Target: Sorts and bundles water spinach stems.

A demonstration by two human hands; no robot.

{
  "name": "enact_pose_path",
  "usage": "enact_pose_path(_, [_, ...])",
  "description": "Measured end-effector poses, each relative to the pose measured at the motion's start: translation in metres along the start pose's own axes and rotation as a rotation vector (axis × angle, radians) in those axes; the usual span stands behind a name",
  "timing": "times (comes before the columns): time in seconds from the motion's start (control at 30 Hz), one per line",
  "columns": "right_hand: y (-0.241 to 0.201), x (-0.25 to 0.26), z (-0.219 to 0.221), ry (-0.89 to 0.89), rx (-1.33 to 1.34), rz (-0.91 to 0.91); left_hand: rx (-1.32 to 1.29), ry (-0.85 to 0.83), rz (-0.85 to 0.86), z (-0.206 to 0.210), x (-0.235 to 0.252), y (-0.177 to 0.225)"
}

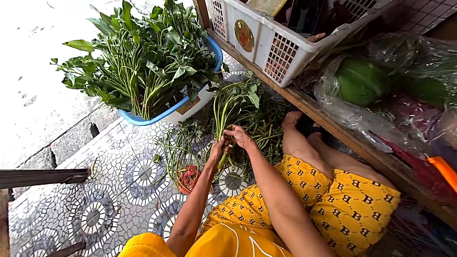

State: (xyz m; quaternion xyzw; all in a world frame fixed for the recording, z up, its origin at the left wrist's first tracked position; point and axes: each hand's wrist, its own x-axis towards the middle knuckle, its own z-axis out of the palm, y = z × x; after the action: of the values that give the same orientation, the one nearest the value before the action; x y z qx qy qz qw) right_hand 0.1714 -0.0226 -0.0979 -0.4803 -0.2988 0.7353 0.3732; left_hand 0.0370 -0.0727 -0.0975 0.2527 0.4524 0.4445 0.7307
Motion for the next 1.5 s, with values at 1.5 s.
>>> enact_pose_path(1.5, [-0.012,-0.008,0.008,-0.016,0.156,0.059,1.262,0.45,0.511,0.002,0.012,-0.052])
